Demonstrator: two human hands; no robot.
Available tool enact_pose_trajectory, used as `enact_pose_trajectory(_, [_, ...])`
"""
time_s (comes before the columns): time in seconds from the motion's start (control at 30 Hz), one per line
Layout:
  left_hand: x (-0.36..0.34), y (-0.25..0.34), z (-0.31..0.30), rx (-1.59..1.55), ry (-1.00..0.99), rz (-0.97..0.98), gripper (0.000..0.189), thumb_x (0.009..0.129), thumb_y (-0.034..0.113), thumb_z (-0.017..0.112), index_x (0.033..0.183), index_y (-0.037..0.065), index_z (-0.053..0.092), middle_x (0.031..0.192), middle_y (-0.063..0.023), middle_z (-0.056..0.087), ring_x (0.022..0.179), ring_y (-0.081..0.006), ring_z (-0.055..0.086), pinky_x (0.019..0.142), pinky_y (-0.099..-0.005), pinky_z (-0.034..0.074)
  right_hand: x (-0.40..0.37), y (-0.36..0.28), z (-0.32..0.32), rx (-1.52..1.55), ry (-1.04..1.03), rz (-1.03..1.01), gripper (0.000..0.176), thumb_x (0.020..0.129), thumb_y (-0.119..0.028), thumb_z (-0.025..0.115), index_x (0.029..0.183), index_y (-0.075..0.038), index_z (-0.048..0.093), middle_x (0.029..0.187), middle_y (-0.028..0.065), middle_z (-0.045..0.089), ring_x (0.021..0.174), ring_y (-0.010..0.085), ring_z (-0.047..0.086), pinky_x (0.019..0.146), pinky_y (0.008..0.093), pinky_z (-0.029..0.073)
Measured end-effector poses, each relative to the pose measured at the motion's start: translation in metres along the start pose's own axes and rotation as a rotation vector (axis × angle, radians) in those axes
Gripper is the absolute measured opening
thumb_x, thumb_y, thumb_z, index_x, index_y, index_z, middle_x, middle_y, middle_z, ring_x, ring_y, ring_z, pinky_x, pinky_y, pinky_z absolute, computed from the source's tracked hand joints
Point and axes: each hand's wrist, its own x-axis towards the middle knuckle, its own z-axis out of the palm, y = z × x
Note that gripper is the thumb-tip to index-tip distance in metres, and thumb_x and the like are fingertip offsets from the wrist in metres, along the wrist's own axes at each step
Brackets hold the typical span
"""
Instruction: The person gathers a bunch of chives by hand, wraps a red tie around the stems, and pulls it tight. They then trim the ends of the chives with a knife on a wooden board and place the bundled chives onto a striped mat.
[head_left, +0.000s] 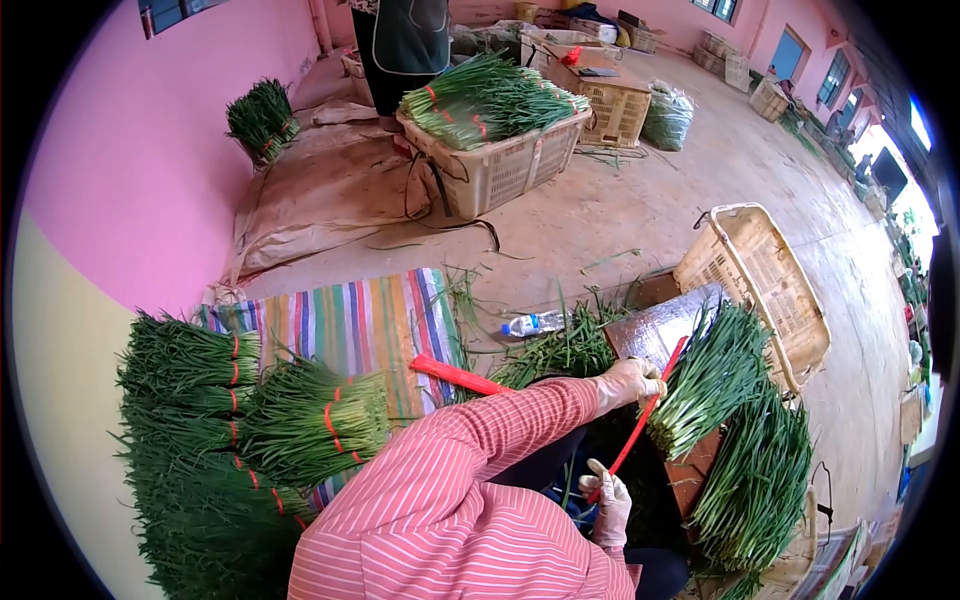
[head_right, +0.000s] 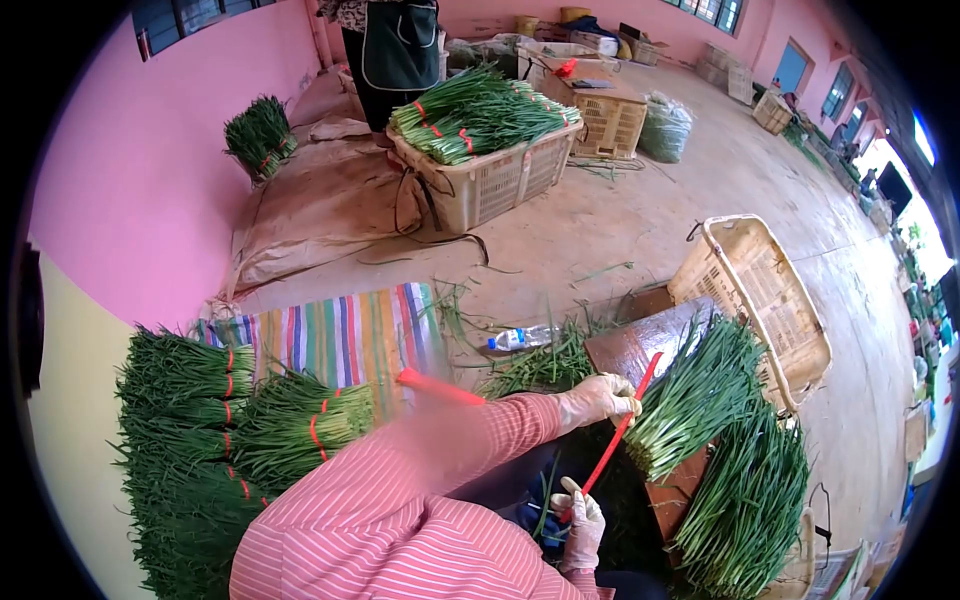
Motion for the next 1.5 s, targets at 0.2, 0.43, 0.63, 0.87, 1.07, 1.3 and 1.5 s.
enact_pose_trajectory(0.2, [0.003,-0.006,-0.001,-0.02,0.0,0.012,0.015,0.084,0.014,0.065,0.087,-0.001,0.066,0.075,-0.0074,0.065,0.062,-0.0149,0.061,0.059,-0.0285,0.052,-0.003,-0.002,0.0,-0.019,0.019,-0.009,0.034,0.098,-0.024,0.051,0.116,0.003,0.063,0.082,0.0047,0.07,0.067,0.0074,0.058,0.066,0.0211,0.045])
enact_pose_trajectory(0.43, [0.005,-0.007,-0.002,0.004,-0.004,0.011,0.014,0.085,0.014,0.065,0.087,0.0,0.067,0.074,-0.0069,0.065,0.062,-0.0145,0.062,0.059,-0.0283,0.052,-0.002,0.001,-0.004,-0.032,0.009,-0.029,0.035,0.098,-0.025,0.051,0.115,0.002,0.064,0.082,0.0042,0.07,0.067,0.0077,0.057,0.066,0.022,0.045])
enact_pose_trajectory(0.63, [0.003,-0.007,-0.002,0.0,0.001,0.018,0.012,0.086,0.013,0.063,0.086,0.002,0.068,0.074,-0.0056,0.065,0.062,-0.0138,0.062,0.059,-0.0275,0.052,-0.002,0.002,-0.006,-0.036,0.012,-0.014,0.037,0.098,-0.028,0.05,0.116,0.001,0.062,0.082,0.0036,0.069,0.068,0.0087,0.059,0.066,0.0223,0.047])
enact_pose_trajectory(0.87, [0.006,-0.011,-0.004,0.02,0.004,0.011,0.013,0.085,0.015,0.064,0.086,0.002,0.068,0.074,-0.0059,0.066,0.062,-0.0133,0.063,0.061,-0.0272,0.052,-0.004,-0.002,-0.004,-0.031,0.017,-0.019,0.034,0.097,-0.024,0.05,0.114,0.002,0.065,0.082,0.004,0.07,0.069,0.0086,0.059,0.067,0.0228,0.047])
enact_pose_trajectory(1.07, [0.002,-0.001,-0.005,0.084,-0.021,-0.025,0.014,0.088,0.012,0.062,0.091,-0.001,0.064,0.084,-0.009,0.067,0.074,-0.0173,0.066,0.069,-0.0302,0.056,-0.003,0.002,-0.006,-0.01,0.009,-0.031,0.034,0.097,-0.024,0.051,0.114,0.003,0.064,0.081,0.0043,0.07,0.068,0.0086,0.059,0.067,0.0218,0.047])
enact_pose_trajectory(1.3, [0.001,0.0,-0.005,0.064,-0.027,-0.039,0.014,0.089,0.013,0.063,0.091,-0.001,0.064,0.083,-0.0091,0.067,0.074,-0.0169,0.066,0.07,-0.03,0.056,-0.003,0.002,-0.005,-0.025,0.01,-0.037,0.035,0.097,-0.024,0.051,0.114,0.003,0.064,0.082,0.0051,0.07,0.068,0.0087,0.059,0.067,0.0222,0.047])
enact_pose_trajectory(1.5, [0.002,-0.005,-0.004,0.006,0.005,-0.005,0.014,0.086,0.016,0.065,0.087,0.002,0.068,0.075,-0.0064,0.067,0.064,-0.0148,0.064,0.061,-0.0286,0.054,-0.004,0.001,-0.004,-0.017,0.029,-0.03,0.034,0.097,-0.024,0.051,0.114,0.003,0.064,0.082,0.0054,0.07,0.068,0.0096,0.06,0.066,0.0229,0.048])
